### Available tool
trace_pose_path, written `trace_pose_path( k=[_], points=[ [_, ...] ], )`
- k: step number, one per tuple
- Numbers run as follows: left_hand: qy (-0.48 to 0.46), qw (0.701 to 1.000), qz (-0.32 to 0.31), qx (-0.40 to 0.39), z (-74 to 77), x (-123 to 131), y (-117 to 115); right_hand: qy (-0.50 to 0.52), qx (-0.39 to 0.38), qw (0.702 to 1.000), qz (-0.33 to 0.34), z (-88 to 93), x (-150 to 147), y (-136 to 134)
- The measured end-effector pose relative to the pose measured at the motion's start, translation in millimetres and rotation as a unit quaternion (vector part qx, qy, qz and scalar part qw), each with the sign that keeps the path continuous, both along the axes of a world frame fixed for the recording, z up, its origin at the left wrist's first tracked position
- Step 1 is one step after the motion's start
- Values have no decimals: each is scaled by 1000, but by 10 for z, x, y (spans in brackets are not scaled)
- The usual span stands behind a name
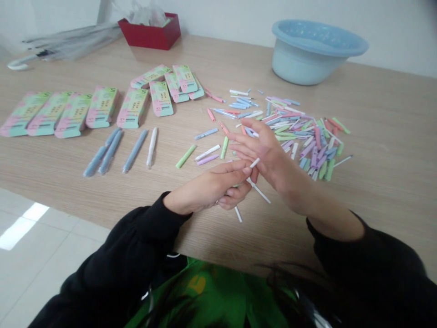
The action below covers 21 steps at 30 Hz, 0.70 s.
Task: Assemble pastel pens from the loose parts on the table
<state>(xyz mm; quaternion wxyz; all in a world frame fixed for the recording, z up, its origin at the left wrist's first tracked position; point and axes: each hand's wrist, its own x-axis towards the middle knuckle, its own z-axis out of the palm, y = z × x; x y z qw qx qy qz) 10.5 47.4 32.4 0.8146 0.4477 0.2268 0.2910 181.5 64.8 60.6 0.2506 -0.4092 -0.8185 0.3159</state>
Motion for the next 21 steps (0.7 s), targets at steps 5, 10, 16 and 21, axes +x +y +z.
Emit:
trace_pose_path(
  k=[5,10,16,21],
  points=[
    [22,997,34,-63,-9,-16,-6,77,-44,995,37,-97,-62,116],
    [34,990,97,-91,-13,-262,0,161,-14,986,-49,-46,266,218],
    [47,977,176,-108,-90,-735,-167,-6,-56,994,-98,-205,702,133],
    [117,968,204,-86,-168,-837,-366,-120,40,990,59,-306,367,201]
  ],
)
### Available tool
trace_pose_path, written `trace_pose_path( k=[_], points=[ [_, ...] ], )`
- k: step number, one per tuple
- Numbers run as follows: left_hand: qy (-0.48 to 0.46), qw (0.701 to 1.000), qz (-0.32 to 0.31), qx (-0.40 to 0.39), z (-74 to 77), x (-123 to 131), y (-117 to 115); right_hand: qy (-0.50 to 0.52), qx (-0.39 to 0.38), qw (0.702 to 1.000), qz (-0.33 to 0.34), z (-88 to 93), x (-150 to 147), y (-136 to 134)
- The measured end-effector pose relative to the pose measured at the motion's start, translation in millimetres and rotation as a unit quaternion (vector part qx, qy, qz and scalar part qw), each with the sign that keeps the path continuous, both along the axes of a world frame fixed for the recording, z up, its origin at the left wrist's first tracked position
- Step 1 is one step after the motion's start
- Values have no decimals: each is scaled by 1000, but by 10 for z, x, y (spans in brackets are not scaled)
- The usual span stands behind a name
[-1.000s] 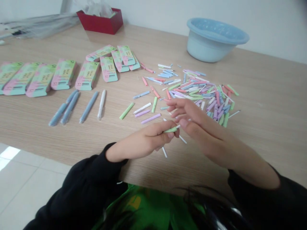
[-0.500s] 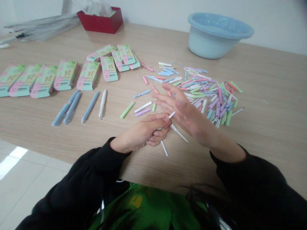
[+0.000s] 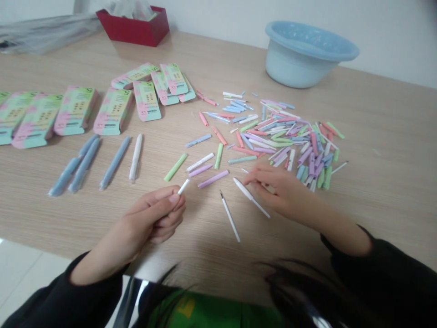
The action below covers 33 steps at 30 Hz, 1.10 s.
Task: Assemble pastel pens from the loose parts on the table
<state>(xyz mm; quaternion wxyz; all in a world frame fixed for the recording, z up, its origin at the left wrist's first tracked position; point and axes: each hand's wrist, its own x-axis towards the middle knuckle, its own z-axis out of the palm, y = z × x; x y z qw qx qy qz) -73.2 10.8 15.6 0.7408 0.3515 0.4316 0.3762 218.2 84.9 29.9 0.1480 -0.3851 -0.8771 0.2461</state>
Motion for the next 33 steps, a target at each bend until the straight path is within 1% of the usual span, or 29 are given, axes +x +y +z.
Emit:
trace_pose_path(
  k=[2,5,8,9,10,14,17,20,22,25,27,28,30,33],
  points=[
    [15,1000,15,10,-28,0,-39,-45,43,998,27,-2,-183,119],
    [30,999,37,21,-53,-34,-57,-103,85,990,36,8,-384,321],
    [62,996,58,36,-56,-95,-55,-111,82,989,56,32,-509,484],
    [71,994,67,42,-56,-109,-53,-124,74,988,53,42,-547,528],
    [76,993,78,46,-58,-117,-51,-146,63,986,39,50,-588,570],
    [82,989,111,54,-83,-75,-42,-245,30,967,-64,28,-780,731],
    [93,988,106,67,-90,-8,-39,-266,26,959,-93,-55,-910,814],
    [92,986,113,77,-87,39,-40,-275,30,955,-108,-118,-978,834],
    [80,988,110,78,-94,59,-41,-274,33,954,-114,-102,-983,815],
    [57,990,99,88,-106,90,-35,-264,47,956,-122,29,-929,717],
    [39,988,113,94,-88,124,-22,-223,52,965,-127,158,-857,583],
    [32,987,122,96,-69,147,-15,-184,43,974,-127,221,-813,495],
    [19,985,132,105,-22,213,-7,-88,-17,989,-114,319,-717,289],
    [-14,985,118,126,24,357,-24,19,-111,990,-81,370,-593,-24]
  ],
)
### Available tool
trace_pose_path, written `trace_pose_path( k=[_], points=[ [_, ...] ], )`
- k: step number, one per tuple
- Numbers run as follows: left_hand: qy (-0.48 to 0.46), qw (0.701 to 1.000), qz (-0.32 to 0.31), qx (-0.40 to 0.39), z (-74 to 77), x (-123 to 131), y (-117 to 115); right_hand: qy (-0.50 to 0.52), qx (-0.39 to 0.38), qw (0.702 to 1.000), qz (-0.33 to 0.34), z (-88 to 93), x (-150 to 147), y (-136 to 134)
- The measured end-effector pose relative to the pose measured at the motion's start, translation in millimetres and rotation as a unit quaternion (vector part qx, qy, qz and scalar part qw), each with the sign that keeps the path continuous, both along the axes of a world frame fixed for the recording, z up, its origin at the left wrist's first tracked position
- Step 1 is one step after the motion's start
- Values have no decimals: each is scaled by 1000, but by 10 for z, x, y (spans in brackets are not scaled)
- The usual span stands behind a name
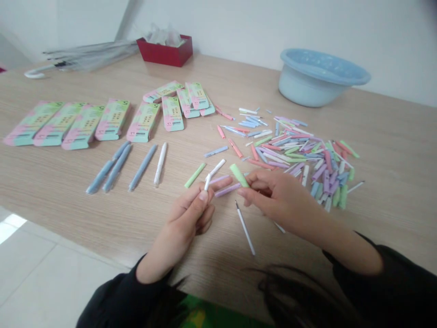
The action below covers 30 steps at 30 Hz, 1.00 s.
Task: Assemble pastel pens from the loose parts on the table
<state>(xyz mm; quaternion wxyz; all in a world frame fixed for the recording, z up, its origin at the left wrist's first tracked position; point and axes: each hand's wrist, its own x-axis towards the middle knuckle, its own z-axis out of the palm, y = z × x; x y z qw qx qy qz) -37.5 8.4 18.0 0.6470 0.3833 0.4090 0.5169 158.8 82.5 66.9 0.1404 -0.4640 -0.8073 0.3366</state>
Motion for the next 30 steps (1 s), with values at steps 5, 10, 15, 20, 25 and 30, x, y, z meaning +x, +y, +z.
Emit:
trace_pose_path(
  k=[5,10,15,20,25,30],
  points=[
    [-3,998,-43,47,-49,236,-68,102,-63,993,5,-88,59,-341],
    [93,988,-54,113,-125,302,-122,189,-106,976,1,-283,48,-495],
    [130,981,-31,137,-140,148,-132,139,-22,990,-28,-365,460,-350],
    [206,950,-177,151,-71,80,-65,-13,170,980,-100,-445,1238,247],
    [265,912,-270,155,-28,233,-39,-90,186,978,27,-663,1454,744],
    [305,907,-255,143,-103,234,-67,-120,155,978,77,-745,1344,915]
  ],
)
